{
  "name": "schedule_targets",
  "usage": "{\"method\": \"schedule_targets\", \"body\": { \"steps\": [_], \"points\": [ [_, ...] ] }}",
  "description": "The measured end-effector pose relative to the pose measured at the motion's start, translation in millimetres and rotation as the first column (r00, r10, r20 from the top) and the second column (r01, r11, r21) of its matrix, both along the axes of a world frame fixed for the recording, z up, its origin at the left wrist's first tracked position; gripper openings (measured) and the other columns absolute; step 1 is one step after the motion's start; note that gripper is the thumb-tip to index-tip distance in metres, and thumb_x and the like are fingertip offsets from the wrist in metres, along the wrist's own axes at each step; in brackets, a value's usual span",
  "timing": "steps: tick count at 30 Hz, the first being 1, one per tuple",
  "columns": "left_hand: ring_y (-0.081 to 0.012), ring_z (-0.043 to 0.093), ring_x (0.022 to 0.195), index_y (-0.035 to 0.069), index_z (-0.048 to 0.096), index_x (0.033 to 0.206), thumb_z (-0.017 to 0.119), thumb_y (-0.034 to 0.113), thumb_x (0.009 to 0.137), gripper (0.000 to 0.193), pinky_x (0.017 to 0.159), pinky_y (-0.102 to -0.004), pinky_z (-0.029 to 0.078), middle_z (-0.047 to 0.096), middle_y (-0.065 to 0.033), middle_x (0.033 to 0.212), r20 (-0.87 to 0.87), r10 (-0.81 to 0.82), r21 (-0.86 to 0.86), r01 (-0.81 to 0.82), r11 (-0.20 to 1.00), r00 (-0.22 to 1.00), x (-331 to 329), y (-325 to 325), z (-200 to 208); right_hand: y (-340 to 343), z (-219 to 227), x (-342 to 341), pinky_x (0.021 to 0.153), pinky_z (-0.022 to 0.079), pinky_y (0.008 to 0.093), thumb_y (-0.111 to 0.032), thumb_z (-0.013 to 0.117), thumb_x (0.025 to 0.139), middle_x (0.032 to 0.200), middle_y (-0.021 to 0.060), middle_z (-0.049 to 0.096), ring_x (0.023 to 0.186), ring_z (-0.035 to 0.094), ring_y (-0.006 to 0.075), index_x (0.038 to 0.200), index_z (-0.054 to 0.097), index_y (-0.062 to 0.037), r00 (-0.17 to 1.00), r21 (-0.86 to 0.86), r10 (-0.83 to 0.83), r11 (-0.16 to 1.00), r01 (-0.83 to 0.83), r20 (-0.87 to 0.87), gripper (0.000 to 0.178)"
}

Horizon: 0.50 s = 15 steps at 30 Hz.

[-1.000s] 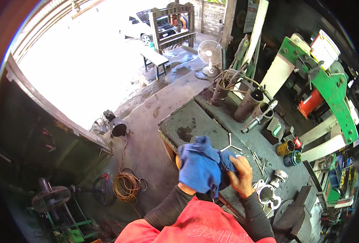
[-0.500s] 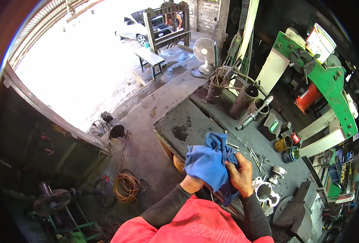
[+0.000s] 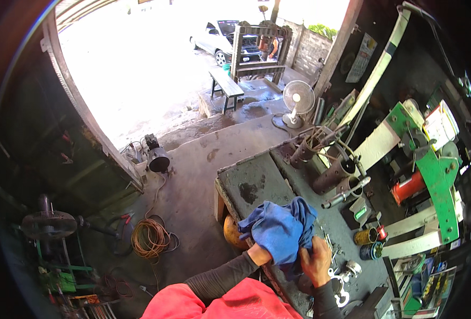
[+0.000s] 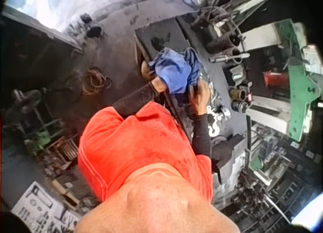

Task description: The person cleans a cylindrical mechanical component with a blue cloth, then assembles it with gears and small metal parts on a workbench. They handle multiple small components, including gears and a metal ring, and place them into the housing.

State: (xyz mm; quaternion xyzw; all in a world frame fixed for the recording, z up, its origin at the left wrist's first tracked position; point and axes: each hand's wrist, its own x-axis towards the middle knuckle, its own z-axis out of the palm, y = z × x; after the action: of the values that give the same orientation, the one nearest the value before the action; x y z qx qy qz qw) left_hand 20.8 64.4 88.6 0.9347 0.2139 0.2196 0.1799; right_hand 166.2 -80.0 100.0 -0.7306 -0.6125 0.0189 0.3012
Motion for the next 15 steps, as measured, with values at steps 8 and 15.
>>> {"method": "schedule_targets", "body": {
  "steps": [8, 15],
  "points": [
    [-0.0340, 0.065, 0.073, 0.006, 0.067, 0.082, 0.067, 0.026, 0.083, 0.019, 0.068, -0.0478, 0.050, 0.068, -0.0159, 0.079, 0.106, 0.264, 0.071, -0.272, 0.960, 0.959, -4.1, 14.9, -4.2, 11.2, 1.8, -23.4, 0.106, 0.051, 0.0499, -0.004, 0.072, 0.090, 0.129, 0.0300, 0.068, 0.122, 0.065, 0.0494, 0.138, 0.061, 0.0043, 0.996, 0.082, 0.040, 0.996, -0.047, 0.084, 0.050],
    [-0.0361, 0.065, 0.091, 0.010, 0.070, 0.092, 0.063, 0.025, 0.088, 0.018, 0.086, -0.0509, 0.051, 0.070, -0.0174, 0.095, 0.129, 0.125, 0.043, -0.131, 0.990, 0.984, -13.6, 22.8, -5.3, 18.6, -68.1, -19.1, 0.072, 0.051, 0.0317, -0.013, 0.075, 0.096, 0.089, 0.0145, 0.071, 0.080, 0.062, 0.0148, 0.108, 0.069, -0.0017, 0.637, 0.076, -0.049, 0.983, 0.168, -0.769, 0.018]
  ]
}}
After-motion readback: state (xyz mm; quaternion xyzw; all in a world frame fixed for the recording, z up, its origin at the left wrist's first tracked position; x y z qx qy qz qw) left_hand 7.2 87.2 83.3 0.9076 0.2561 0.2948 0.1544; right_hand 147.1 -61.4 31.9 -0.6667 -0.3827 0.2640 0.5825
